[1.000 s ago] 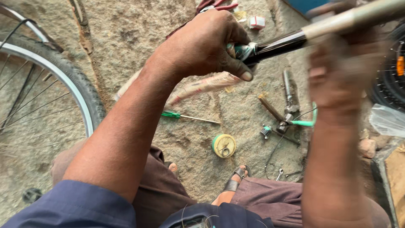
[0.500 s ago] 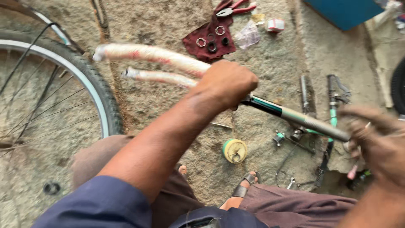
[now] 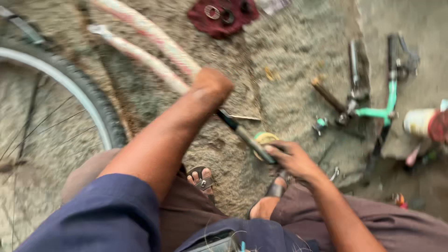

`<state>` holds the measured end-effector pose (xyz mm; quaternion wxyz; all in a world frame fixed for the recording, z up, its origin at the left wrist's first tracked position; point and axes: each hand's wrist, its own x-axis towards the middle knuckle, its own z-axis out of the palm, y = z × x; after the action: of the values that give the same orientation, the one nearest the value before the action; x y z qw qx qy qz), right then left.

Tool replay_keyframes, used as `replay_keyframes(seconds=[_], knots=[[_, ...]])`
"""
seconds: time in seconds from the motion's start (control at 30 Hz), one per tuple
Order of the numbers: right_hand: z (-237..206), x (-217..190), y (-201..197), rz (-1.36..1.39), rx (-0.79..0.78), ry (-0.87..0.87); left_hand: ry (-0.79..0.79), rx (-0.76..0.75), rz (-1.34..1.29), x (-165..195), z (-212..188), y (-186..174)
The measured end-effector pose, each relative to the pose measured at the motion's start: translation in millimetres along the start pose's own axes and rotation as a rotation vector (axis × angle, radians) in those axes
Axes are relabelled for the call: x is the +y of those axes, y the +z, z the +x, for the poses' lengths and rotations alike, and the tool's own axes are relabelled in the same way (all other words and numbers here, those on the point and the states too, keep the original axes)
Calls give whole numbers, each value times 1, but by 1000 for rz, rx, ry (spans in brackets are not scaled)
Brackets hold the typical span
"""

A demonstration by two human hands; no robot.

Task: The person sits on the ground and services a bicycle headset: they pick bearing rings from a tray, press a race onto the fork steerer by hand, scoop grease from a tin and pack it into bearing rings, then fit the fork into the frame's head tube. They handle a rag, pliers and small parts laid out on the stone floor.

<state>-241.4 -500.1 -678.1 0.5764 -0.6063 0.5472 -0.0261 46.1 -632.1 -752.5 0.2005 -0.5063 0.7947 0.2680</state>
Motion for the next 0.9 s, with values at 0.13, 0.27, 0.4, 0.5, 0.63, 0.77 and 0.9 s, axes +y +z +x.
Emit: replay_keyframes(seconds=[0.13, 0.27, 0.4, 0.5, 0.63, 0.77, 0.9], knots=[[-2, 36, 57, 365, -57, 440, -36, -260, 126, 13, 36, 37], [-9, 68, 72, 190, 175, 154, -86, -383, 245, 20, 68, 82], [-25, 92, 53, 266, 344, 586, -58, -423, 285, 17, 82, 106], [-34, 103, 41, 482, 496, 661, 39, -451, 270, 20, 79, 104], [-36, 106, 43, 484, 535, 622, 90, -644, 177, 33, 65, 75], [-26, 108, 45, 459, 510, 468, 47, -767, -24, 28, 61, 45], [-14, 111, 37, 226, 527, 434, -30, -247, -264, 17, 70, 32]])
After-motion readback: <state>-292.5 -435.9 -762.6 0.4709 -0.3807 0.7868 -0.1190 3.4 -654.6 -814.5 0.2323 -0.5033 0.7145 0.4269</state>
